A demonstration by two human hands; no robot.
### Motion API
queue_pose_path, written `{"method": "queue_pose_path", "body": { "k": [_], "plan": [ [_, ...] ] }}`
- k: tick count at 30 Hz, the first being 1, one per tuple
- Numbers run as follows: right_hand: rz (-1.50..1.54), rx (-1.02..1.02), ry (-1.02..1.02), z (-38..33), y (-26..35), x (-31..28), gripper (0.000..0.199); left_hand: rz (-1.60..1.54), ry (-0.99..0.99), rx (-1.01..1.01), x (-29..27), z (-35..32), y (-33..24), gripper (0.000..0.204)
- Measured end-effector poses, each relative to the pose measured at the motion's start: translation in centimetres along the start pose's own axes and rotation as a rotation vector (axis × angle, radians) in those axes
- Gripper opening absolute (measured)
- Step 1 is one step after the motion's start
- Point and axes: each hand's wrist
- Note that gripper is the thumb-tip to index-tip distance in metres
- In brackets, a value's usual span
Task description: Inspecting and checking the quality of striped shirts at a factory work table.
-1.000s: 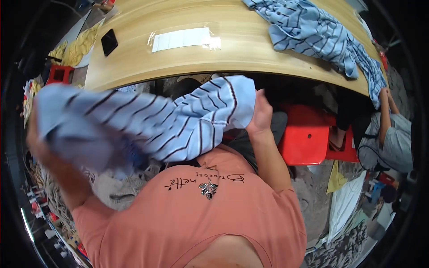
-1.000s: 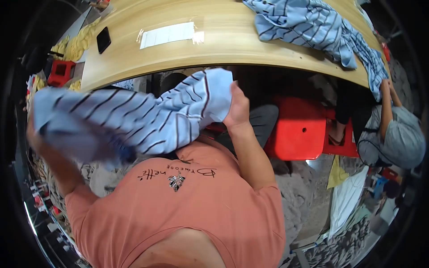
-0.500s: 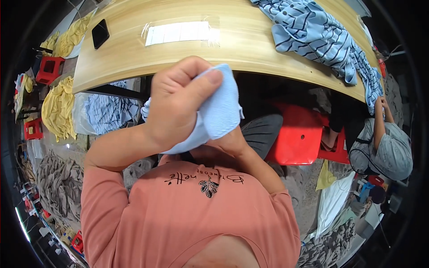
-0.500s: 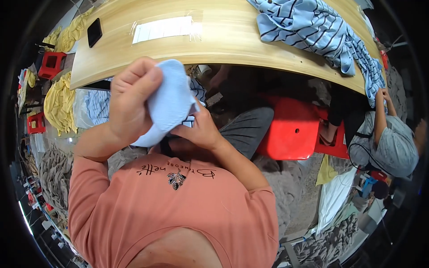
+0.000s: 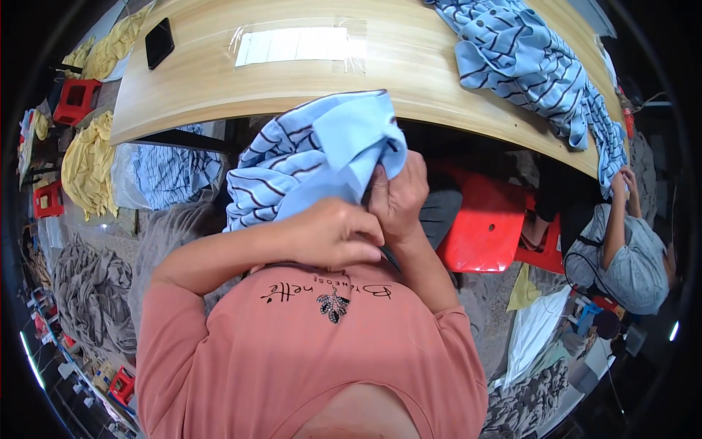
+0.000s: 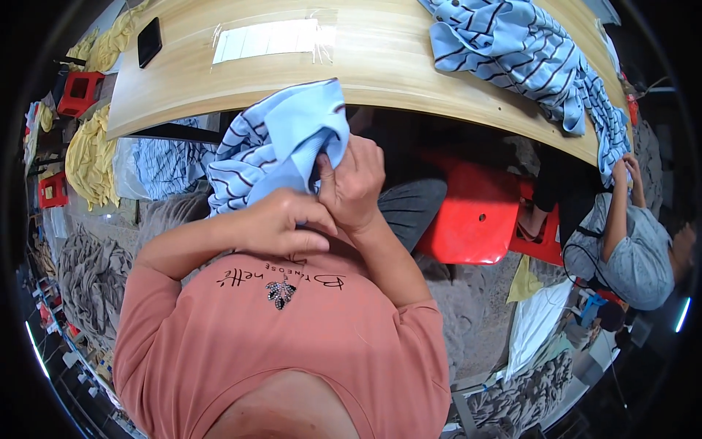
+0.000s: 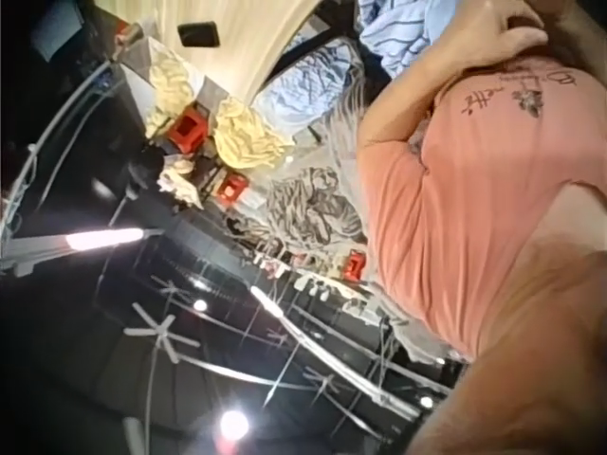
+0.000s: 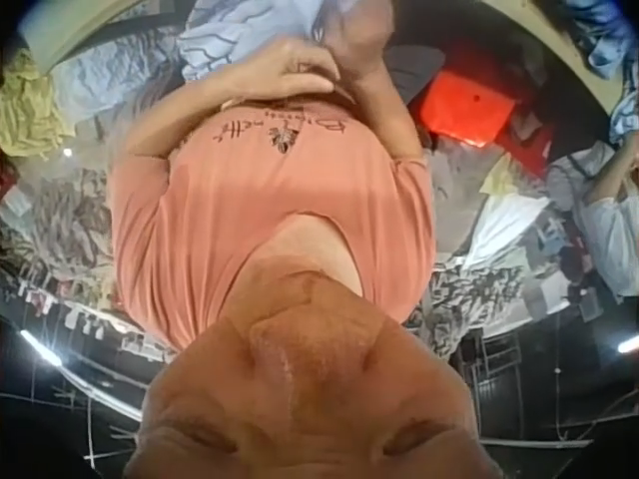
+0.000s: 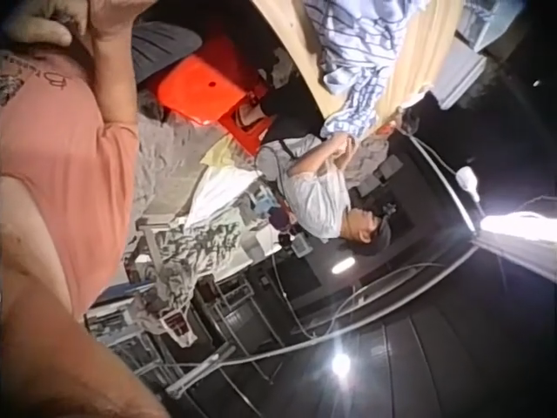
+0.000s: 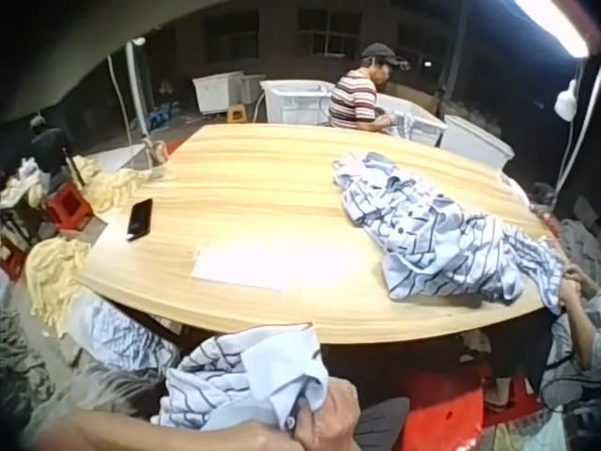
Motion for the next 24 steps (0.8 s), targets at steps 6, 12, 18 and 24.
{"method": "queue_pose_path", "body": {
  "k": [6,12,18,24],
  "plan": [
    [0.749,0.096,0.220,-0.4,1.9,-1.7,0.017,0.307,-0.444,-0.329,-0.6,-2.3,3.3,0.032],
    [0.999,-0.130,0.689,0.6,3.3,0.4,0.011,0.170,-0.635,-0.310,-1.2,-5.5,7.3,0.044],
    [1.321,-0.074,0.713,0.1,5.1,1.7,0.018,0.309,-0.621,-0.242,-0.4,-7.0,9.7,0.050],
    [1.494,0.072,0.878,0.6,5.7,2.4,0.026,-0.278,-0.773,-0.215,-1.1,-3.7,10.8,0.050]
  ]
}}
Point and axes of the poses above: each hand's wrist, its own z-axis towards the middle knuckle, its own x-axis out of the palm, y = z × x, and after that the axes turned 4 degrees about z, right-handed
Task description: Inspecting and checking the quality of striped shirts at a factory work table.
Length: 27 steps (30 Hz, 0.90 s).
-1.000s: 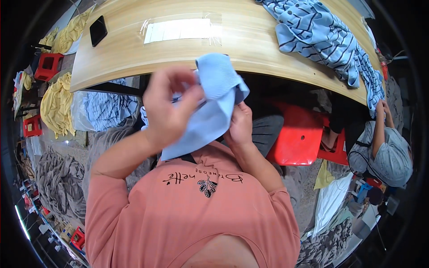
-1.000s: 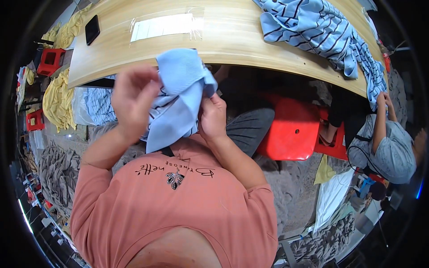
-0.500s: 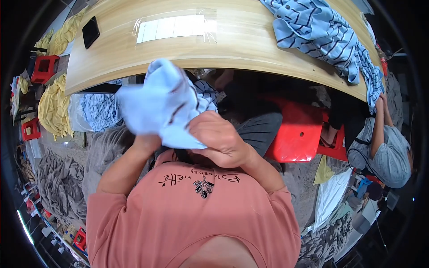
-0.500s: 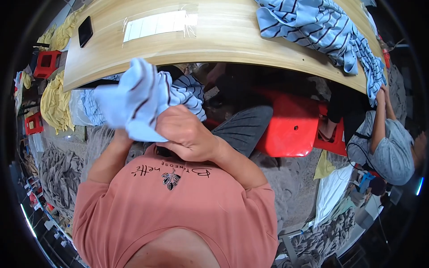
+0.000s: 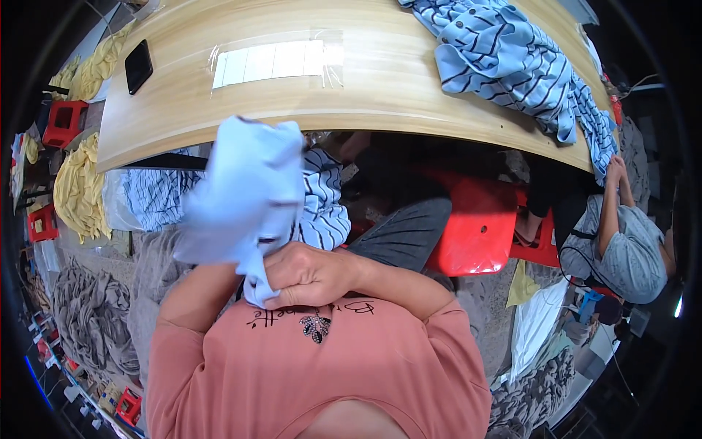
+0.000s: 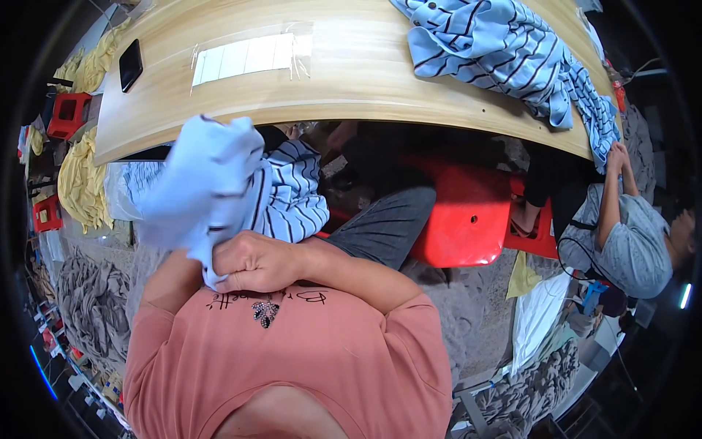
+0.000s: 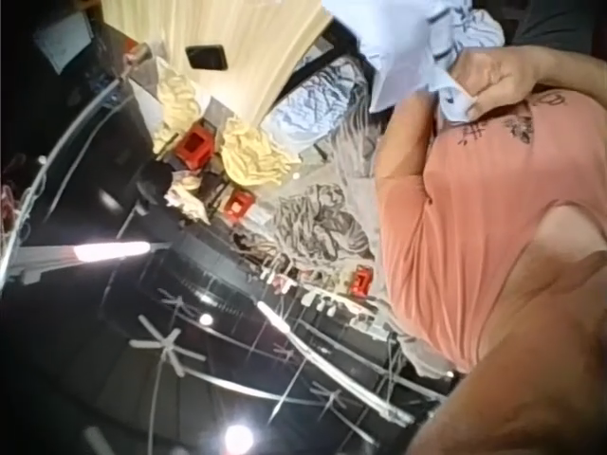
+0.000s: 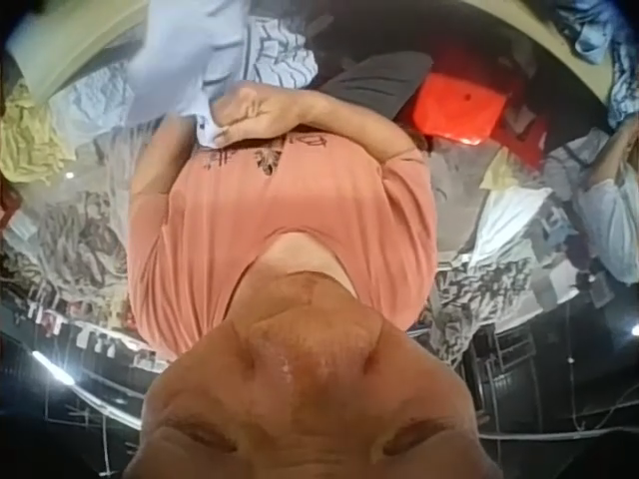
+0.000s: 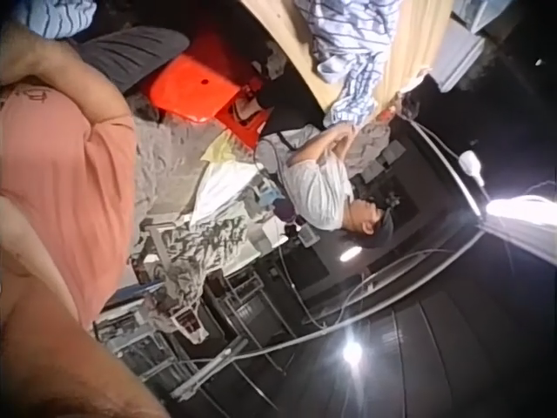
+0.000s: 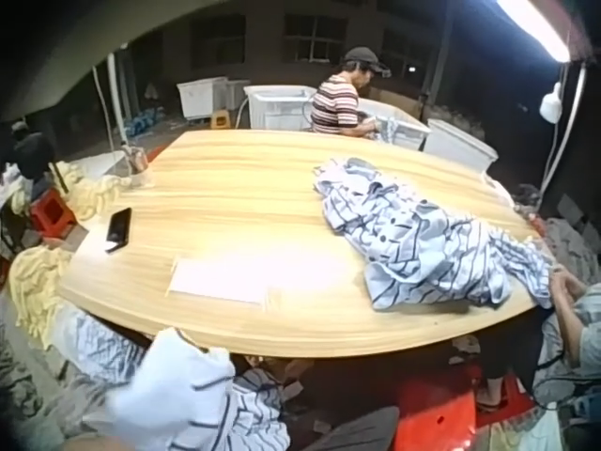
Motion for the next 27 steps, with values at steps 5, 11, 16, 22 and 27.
{"method": "queue_pose_path", "body": {
  "k": [5,11,16,22,27],
  "plan": [
    [-0.061,0.151,0.097,-1.8,0.8,-0.8,0.027,0.806,-0.137,0.348,-4.0,-2.3,4.7,0.031],
    [0.036,0.154,0.022,-1.6,-2.5,-1.2,0.025,1.311,-0.076,0.111,-10.2,-5.6,5.4,0.050],
    [0.108,0.346,0.012,-2.5,-3.3,-2.2,0.017,1.320,0.050,0.212,-3.8,-3.7,-3.2,0.059],
    [-1.119,0.818,-0.397,-6.8,-8.8,-7.3,0.069,1.456,-0.178,0.187,-4.6,0.7,1.1,0.027],
    [-0.799,1.019,-0.421,-10.0,-14.6,-9.4,0.048,1.293,-0.067,0.487,-7.0,0.7,7.9,0.040]
  ]
}}
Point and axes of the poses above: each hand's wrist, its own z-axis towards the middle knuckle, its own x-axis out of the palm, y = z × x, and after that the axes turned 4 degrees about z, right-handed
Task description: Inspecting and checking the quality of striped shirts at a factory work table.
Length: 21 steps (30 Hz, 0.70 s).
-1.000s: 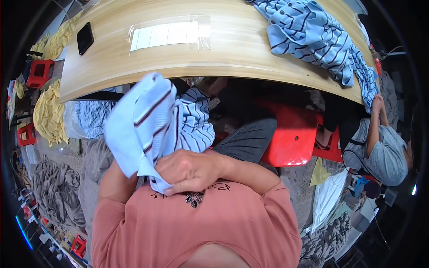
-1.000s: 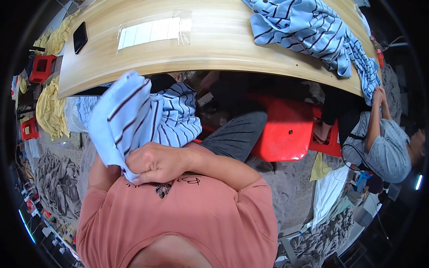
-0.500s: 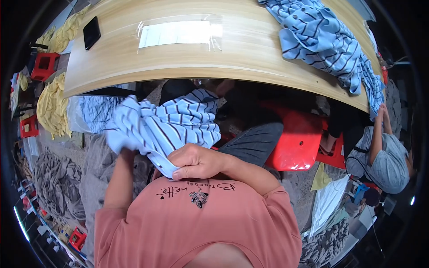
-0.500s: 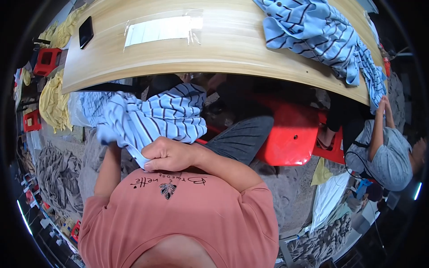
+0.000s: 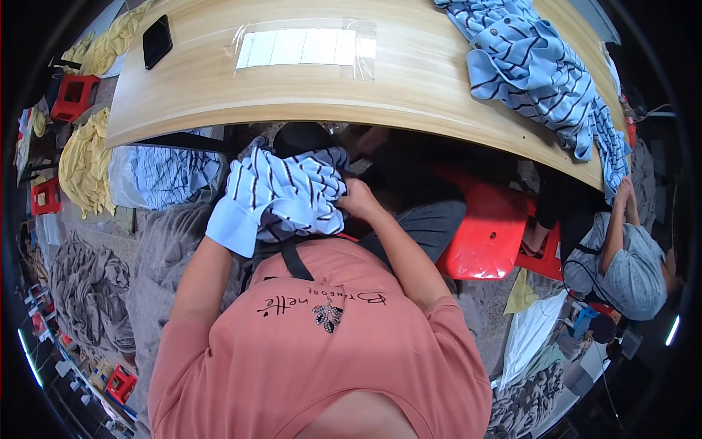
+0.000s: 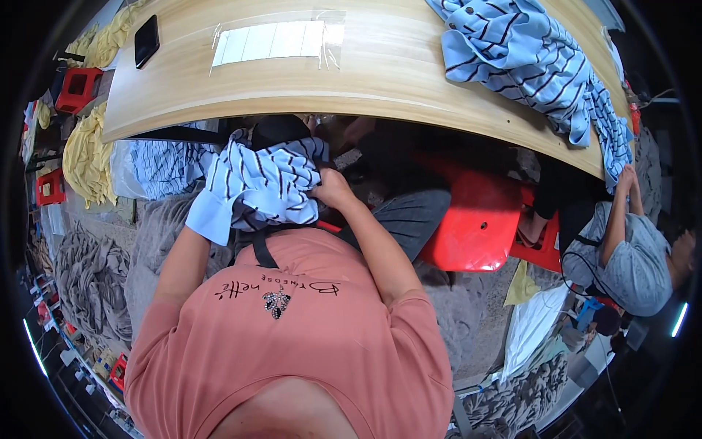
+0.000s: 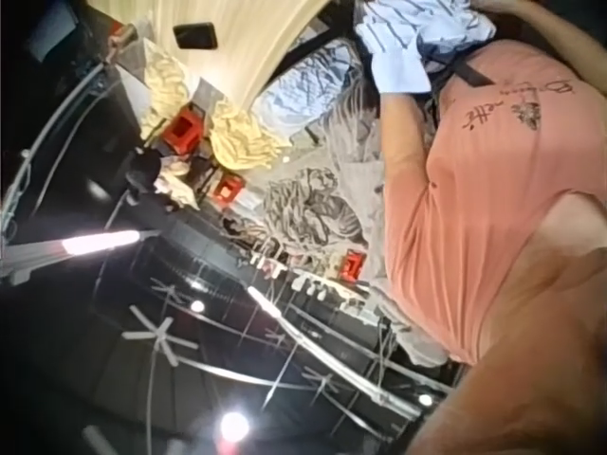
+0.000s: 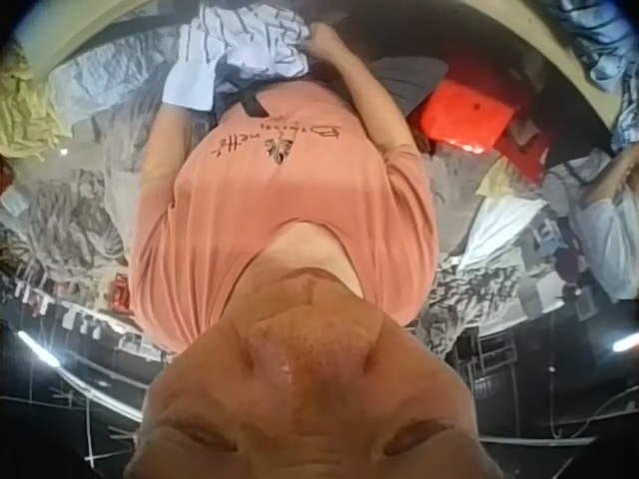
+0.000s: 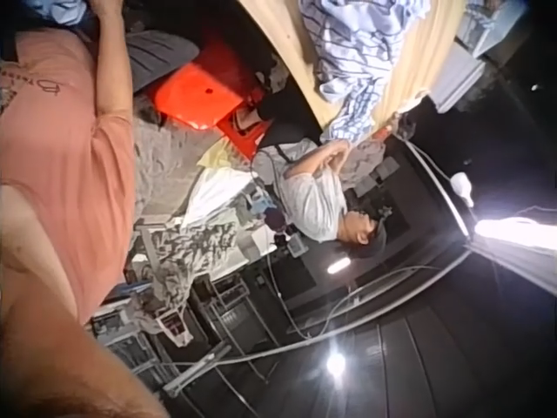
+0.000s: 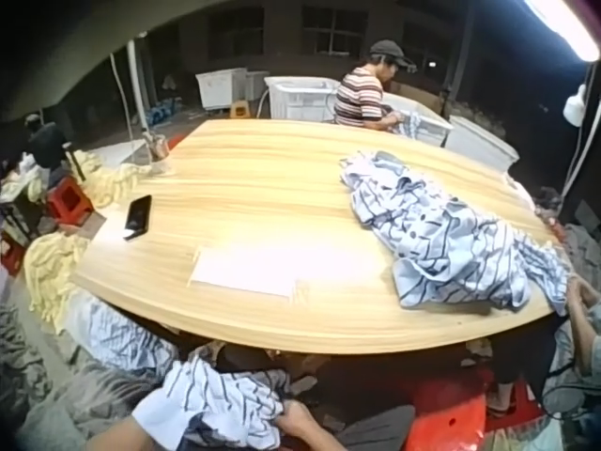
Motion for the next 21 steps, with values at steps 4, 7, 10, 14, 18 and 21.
{"method": "queue_pose_path", "body": {
  "k": [4,7,10,14,18,21],
  "plan": [
    [0.443,0.074,-0.136,0.1,1.1,1.1,0.021,-0.012,0.242,-0.153,-0.6,2.0,-2.4,0.047],
    [0.744,-0.346,-0.224,-0.9,4.4,0.7,0.024,-0.301,0.258,-0.076,-4.0,4.1,-4.9,0.041],
    [0.757,-0.547,-0.129,-2.0,7.7,-1.2,0.027,-0.373,0.291,-0.049,-7.9,5.6,-7.0,0.038],
    [0.665,-0.633,0.114,-4.3,9.3,-5.8,0.030,-0.500,0.096,-0.062,-12.0,7.1,-8.7,0.031],
    [1.292,-0.692,0.176,-5.5,8.0,-10.3,0.029,-0.235,0.286,0.004,-16.7,5.5,-9.3,0.053],
    [1.162,-0.281,-0.414,-4.0,7.3,-10.5,0.023,-0.236,0.267,0.023,-19.1,3.2,-9.1,0.052]
  ]
}}
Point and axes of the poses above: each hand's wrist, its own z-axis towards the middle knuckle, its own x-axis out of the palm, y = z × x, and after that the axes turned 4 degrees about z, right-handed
